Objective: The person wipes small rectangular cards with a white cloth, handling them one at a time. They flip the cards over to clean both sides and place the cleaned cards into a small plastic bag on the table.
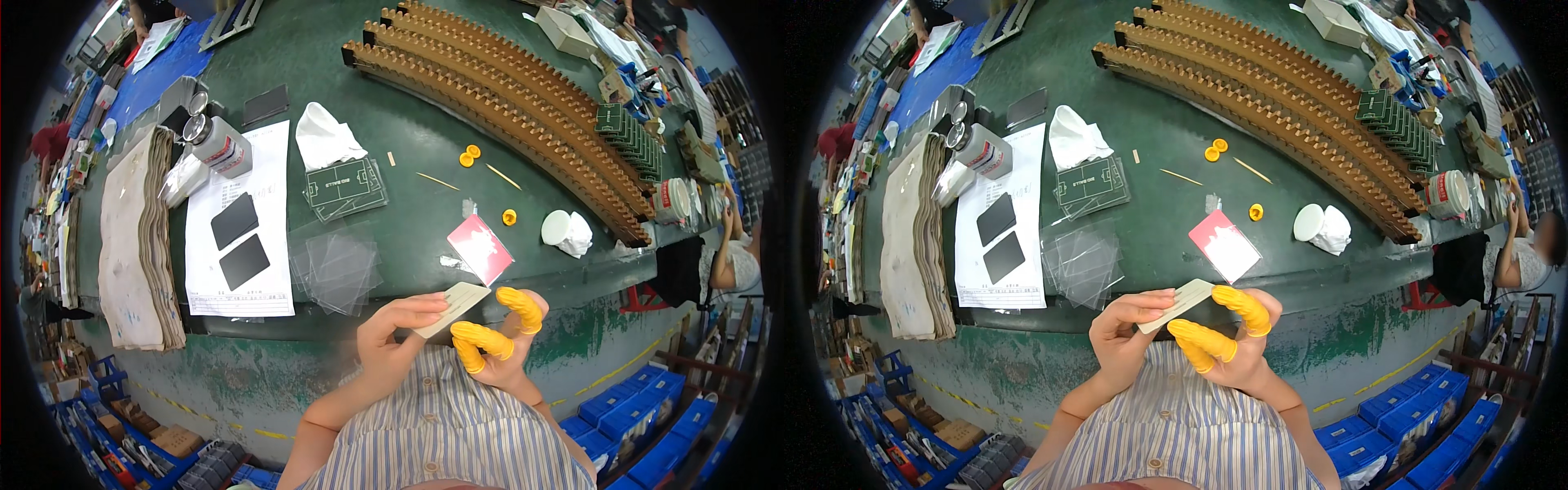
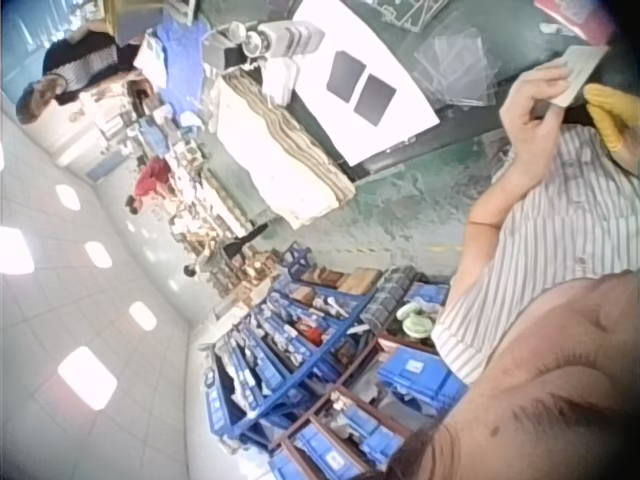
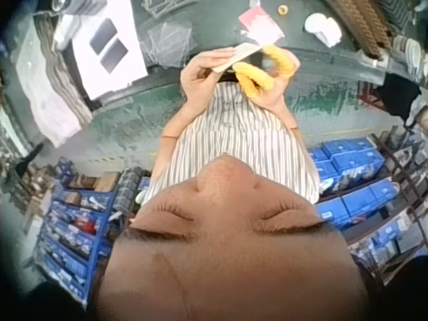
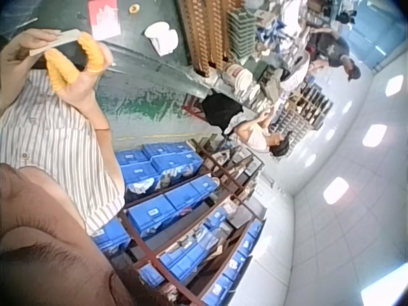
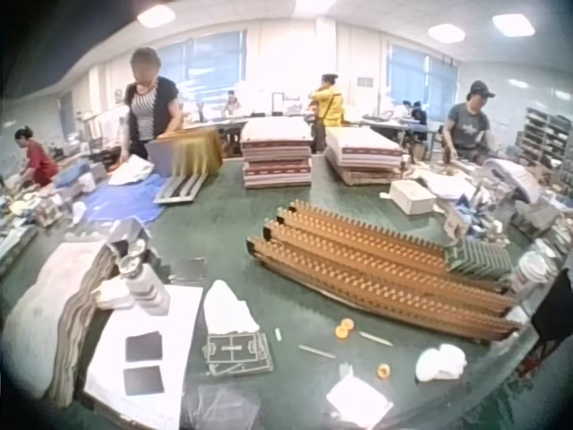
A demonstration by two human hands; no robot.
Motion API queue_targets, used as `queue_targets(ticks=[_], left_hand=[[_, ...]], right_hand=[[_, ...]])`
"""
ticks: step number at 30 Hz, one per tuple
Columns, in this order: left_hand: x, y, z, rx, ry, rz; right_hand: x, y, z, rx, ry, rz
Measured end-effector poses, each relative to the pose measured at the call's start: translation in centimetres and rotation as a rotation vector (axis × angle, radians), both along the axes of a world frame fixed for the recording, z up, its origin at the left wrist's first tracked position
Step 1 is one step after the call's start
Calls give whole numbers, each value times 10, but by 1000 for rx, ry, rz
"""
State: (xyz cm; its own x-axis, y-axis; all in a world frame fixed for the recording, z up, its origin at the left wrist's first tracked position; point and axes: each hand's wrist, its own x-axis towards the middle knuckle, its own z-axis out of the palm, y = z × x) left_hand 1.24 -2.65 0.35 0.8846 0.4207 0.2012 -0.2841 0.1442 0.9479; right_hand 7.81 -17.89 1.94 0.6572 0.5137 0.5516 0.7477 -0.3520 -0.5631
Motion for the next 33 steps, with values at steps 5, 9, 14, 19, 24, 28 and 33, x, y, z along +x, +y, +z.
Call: queue_targets(ticks=[5, 9, 14, 19, 24, 28, 33], left_hand=[[0, 0, -1, 63, -9, -18], [-1, -1, -1, 2, 10, -10], [-1, -1, 0, 4, 15, 7], [-2, 1, 1, 5, 16, 27], [-1, 5, 1, -25, -27, 71], [0, 7, 0, -43, -37, 80], [1, 6, -2, -70, -30, 91]], right_hand=[[1, 4, 6, -19, 7, 17], [0, 1, 2, 29, 14, 1], [1, 2, 3, -2, -12, -11], [4, 0, 2, 43, -10, -115], [40, -5, -1, -76, 9, -392], [56, -10, -17, -256, 47, -405], [57, -7, -20, -321, 67, -381]])
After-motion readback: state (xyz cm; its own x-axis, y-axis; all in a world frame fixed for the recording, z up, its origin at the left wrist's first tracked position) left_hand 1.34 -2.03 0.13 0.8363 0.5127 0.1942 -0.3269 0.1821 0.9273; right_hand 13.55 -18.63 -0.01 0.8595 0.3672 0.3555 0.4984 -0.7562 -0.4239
